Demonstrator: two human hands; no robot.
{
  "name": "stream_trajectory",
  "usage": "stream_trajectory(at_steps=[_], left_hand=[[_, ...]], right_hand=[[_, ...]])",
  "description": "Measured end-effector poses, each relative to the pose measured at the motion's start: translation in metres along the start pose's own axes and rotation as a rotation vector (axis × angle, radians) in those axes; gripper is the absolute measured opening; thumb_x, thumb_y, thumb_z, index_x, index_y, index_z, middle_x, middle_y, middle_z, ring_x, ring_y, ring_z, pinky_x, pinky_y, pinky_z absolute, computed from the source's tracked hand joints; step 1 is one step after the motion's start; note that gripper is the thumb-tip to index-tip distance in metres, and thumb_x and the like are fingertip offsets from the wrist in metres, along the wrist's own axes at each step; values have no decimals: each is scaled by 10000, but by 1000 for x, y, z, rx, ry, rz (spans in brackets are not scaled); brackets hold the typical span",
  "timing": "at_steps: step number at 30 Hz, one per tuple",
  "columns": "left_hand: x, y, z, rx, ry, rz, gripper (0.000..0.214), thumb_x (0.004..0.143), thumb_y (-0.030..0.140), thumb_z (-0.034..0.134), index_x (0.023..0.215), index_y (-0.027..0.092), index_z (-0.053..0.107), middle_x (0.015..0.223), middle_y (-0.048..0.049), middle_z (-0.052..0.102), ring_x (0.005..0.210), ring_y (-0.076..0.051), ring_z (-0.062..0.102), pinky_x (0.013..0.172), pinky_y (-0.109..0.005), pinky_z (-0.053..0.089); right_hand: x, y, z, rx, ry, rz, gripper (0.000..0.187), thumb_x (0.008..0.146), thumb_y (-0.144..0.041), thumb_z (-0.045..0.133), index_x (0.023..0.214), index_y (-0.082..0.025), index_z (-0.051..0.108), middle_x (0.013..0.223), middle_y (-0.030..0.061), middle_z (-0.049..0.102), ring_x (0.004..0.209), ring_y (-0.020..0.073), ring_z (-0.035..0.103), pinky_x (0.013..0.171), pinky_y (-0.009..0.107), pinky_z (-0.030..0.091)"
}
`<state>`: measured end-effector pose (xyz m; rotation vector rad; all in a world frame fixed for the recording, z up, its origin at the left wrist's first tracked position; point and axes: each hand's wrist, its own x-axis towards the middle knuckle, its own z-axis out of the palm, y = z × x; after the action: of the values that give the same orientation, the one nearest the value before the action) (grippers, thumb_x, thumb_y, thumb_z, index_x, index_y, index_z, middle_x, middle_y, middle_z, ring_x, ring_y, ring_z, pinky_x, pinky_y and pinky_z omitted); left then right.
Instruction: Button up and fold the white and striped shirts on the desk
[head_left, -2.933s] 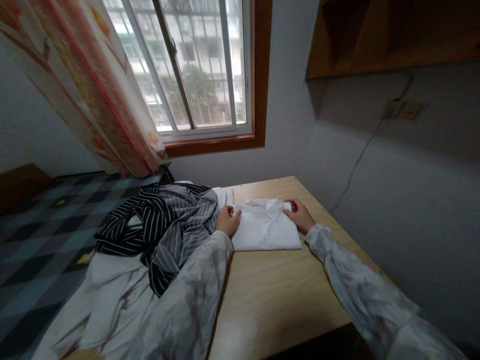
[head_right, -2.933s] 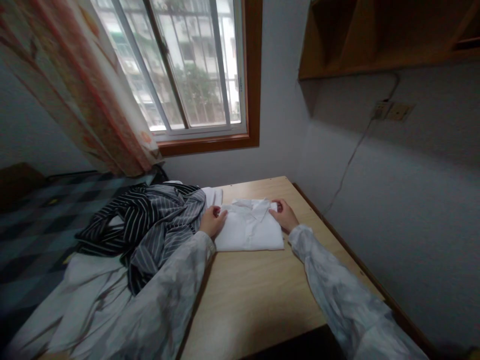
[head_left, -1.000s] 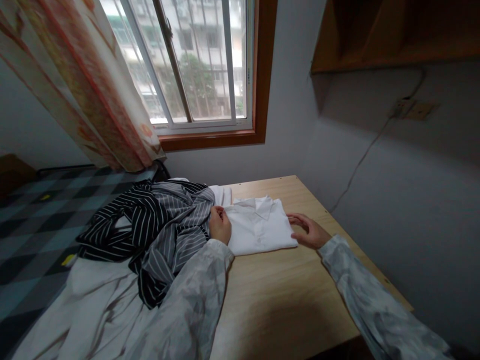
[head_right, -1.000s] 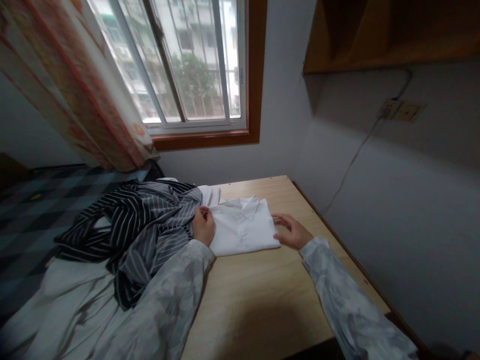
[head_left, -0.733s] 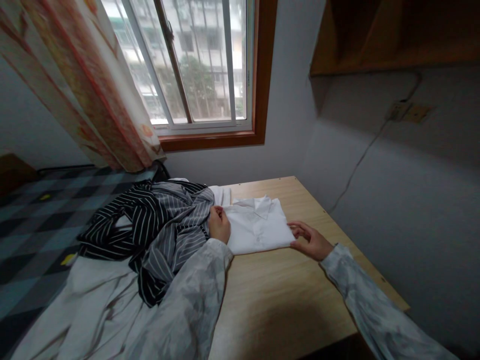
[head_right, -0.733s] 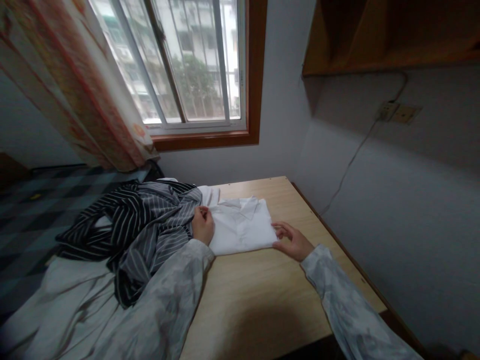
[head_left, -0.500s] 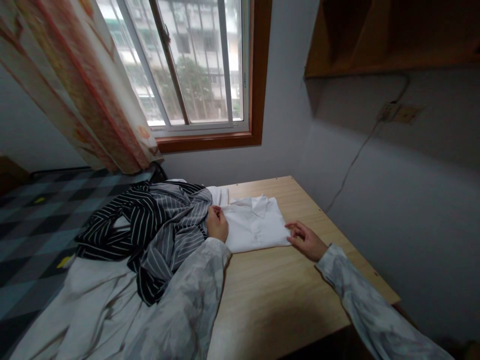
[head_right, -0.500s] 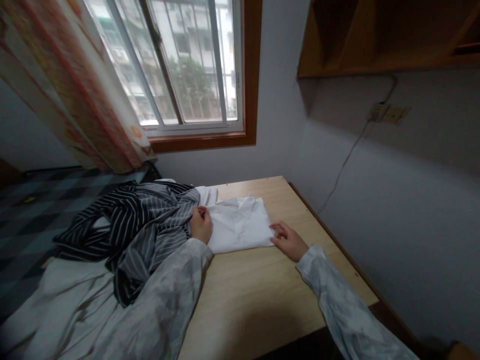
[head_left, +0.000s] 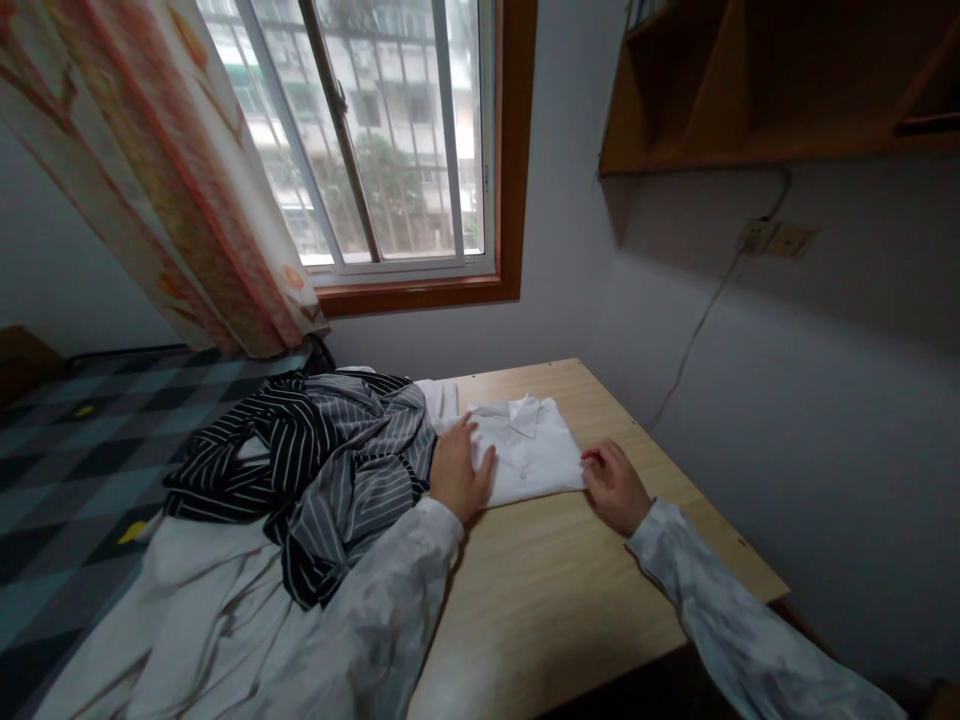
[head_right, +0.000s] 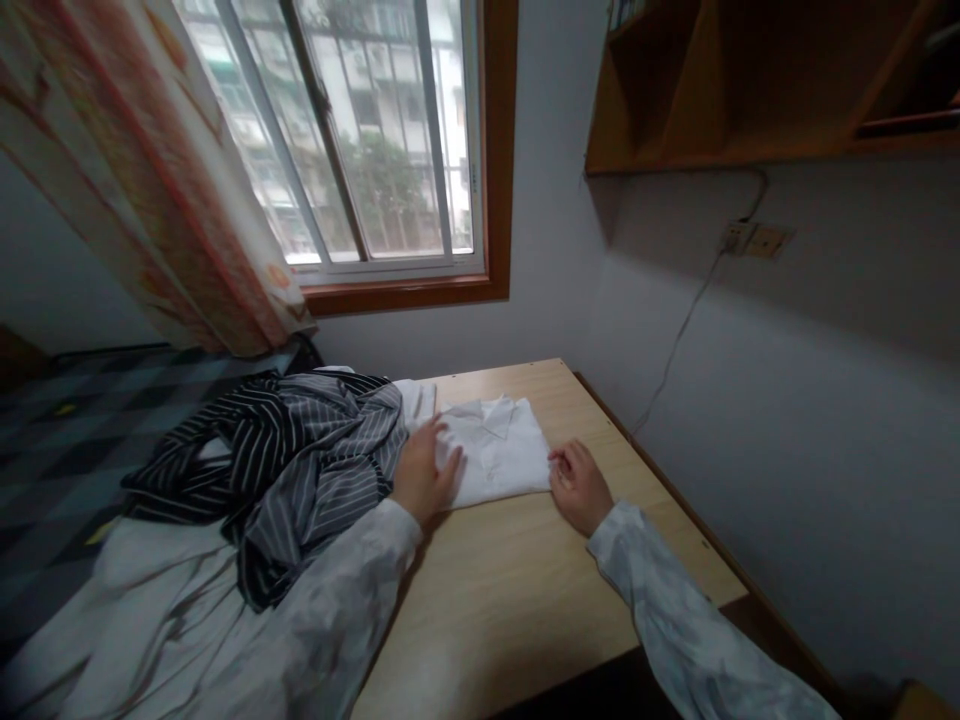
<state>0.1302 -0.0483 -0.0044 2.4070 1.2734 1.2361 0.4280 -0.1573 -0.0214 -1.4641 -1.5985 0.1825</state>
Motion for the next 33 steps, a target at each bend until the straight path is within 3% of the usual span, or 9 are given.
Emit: stream_trajectory(at_steps=[3,6,11,14,18,22,26,29,33], left_hand=[[-17,22,3,58,-327,250,550,1072,415,553,1583,217,510,1718,-132,458,1613,-315,383,1359,-556,220],[-24,24,10,94,-516,328,595,1114,446,463,1666,227,431,1744,-115,423,1639,-288,349,1367,-556,195],[-24,10,12,105,-559,329,669,1120,540,429,1721,258,350,1753,-101,405,1644,-276,347,1367,-544,205],[-25,6,8,94,-574,333,696,1108,570,453,1730,279,337,1758,-89,395,1639,-290,357,1364,-554,210],[-25,5,1,87,-603,304,702,1104,577,467,1725,272,352,1765,-90,379,1642,-314,347,1366,-575,195],[-29,3,-3,36,-572,272,646,1090,543,520,1674,278,445,1730,-97,450,1619,-315,390,1362,-584,209],[-26,0,-7,-94,-400,127,379,1095,432,520,1367,241,702,1482,-134,679,1368,-283,649,1213,-484,477],[-6,-6,-10,-99,-199,-29,251,1054,349,580,1234,227,705,1332,-140,706,1114,-266,734,1011,-431,592],[41,-14,-7,53,-96,5,423,928,260,730,1342,226,649,1386,-160,665,1257,-336,659,1108,-490,523]], right_hand=[[22,-23,9,-98,-122,-191,347,983,-265,523,1286,-224,685,1302,154,697,1264,342,611,1143,527,471],[48,-28,36,-164,-284,-329,576,1043,-292,446,1608,-204,517,1650,131,529,1542,318,445,1314,544,312],[69,14,74,-306,-455,-206,707,1099,-486,415,1716,-145,358,1778,158,337,1657,320,292,1340,549,261],[72,38,75,-358,-494,-114,782,1104,-584,392,1753,-166,265,1803,149,267,1673,310,256,1340,526,255],[78,51,68,-418,-505,-69,818,1104,-637,351,1767,-177,214,1820,120,212,1692,292,192,1352,503,211],[86,66,62,-436,-472,38,847,1091,-647,359,1750,-126,250,1802,169,252,1677,319,242,1350,515,212],[90,82,55,-421,-500,92,830,1083,-611,387,1726,-94,298,1774,199,318,1659,348,287,1343,546,222],[92,82,48,-418,-489,99,801,1059,-542,464,1705,-86,341,1753,215,362,1629,364,348,1322,536,271],[102,62,43,-457,-410,65,754,967,-386,589,1652,-107,440,1657,231,509,1531,393,480,1276,540,324]])
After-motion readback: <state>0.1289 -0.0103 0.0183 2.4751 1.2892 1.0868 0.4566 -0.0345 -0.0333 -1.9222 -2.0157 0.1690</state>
